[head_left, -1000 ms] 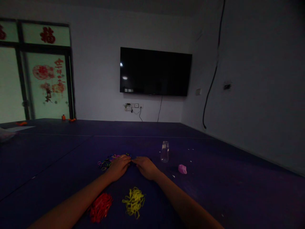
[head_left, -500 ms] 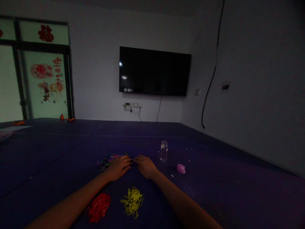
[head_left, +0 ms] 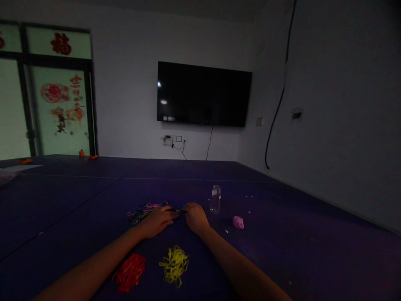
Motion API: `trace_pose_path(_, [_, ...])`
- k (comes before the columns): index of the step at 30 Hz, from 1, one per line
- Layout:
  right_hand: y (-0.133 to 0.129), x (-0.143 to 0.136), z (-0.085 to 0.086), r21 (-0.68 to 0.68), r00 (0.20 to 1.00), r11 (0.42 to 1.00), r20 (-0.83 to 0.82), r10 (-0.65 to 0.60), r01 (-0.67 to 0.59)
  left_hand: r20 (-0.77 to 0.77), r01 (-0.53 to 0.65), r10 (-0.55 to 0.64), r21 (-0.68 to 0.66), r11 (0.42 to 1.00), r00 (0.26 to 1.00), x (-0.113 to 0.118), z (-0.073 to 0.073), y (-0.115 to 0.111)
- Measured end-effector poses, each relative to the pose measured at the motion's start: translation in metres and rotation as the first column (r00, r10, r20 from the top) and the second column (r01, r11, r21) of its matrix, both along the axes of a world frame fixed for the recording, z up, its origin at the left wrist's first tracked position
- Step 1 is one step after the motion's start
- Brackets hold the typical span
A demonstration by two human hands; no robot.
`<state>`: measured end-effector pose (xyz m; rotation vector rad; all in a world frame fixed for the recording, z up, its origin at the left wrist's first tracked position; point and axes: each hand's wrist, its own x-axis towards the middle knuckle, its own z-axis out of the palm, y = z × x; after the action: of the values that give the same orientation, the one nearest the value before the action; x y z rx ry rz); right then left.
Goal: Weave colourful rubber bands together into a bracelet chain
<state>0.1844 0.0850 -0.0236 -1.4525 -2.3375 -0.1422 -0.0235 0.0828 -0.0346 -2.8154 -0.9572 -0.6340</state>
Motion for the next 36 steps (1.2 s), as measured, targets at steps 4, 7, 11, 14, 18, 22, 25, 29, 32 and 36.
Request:
trace_pose_path(4, [0.000, 0.000, -0.002, -0.003, 0.999, 1.000, -0.012, 0.029, -0.029, 0.019, -0.031, 0.030, 0.037, 0.999, 0.999, 0.000, -0.001, 0.000])
trace_pose_path(7, [0.001, -0.001, -0.002, -0.003, 0.997, 0.997, -0.032, 0.075, -0.075, 0.057, -0.096, 0.093, 0.069, 0.993, 0.994, 0.000, -0.002, 0.000])
trace_pose_path(11, [0.001, -0.002, -0.001, -0.020, 0.990, 0.990, -0.039, 0.139, -0.139, 0.073, -0.092, 0.087, 0.077, 0.993, 0.994, -0.001, -0.001, 0.000])
trace_pose_path(14, [0.001, -0.002, 0.000, -0.035, 0.982, 0.982, -0.026, 0.185, -0.185, 0.024, -0.005, 0.004, 0.058, 0.998, 1.000, 0.001, 0.003, -0.002])
trace_pose_path(18, [0.000, -0.001, 0.000, -0.036, 0.977, 0.976, 0.015, 0.215, -0.214, -0.013, 0.016, -0.016, 0.034, 0.999, 1.000, 0.001, 0.005, -0.004])
trace_pose_path(22, [0.000, -0.002, 0.001, -0.022, 0.979, 0.980, 0.050, 0.198, -0.197, 0.006, -0.076, 0.076, 0.053, 0.996, 0.997, 0.001, 0.001, -0.003])
trace_pose_path(25, [0.000, -0.002, 0.001, -0.021, 0.982, 0.985, 0.074, 0.173, -0.172, 0.014, -0.155, 0.155, 0.084, 0.984, 0.988, 0.001, -0.001, -0.001])
trace_pose_path(29, [0.002, -0.002, 0.000, -0.027, 0.982, 0.984, 0.066, 0.177, -0.176, 0.017, -0.218, 0.218, 0.091, 0.972, 0.976, 0.000, -0.002, -0.001])
trace_pose_path(32, [0.004, -0.001, -0.003, -0.026, 0.980, 0.980, 0.014, 0.197, -0.197, 0.024, -0.274, 0.273, 0.094, 0.957, 0.962, -0.001, -0.004, -0.001])
trace_pose_path(36, [0.007, 0.000, -0.007, -0.021, 0.976, 0.976, -0.017, 0.216, -0.216, 0.012, -0.252, 0.252, 0.069, 0.965, 0.968, -0.002, -0.007, 0.003])
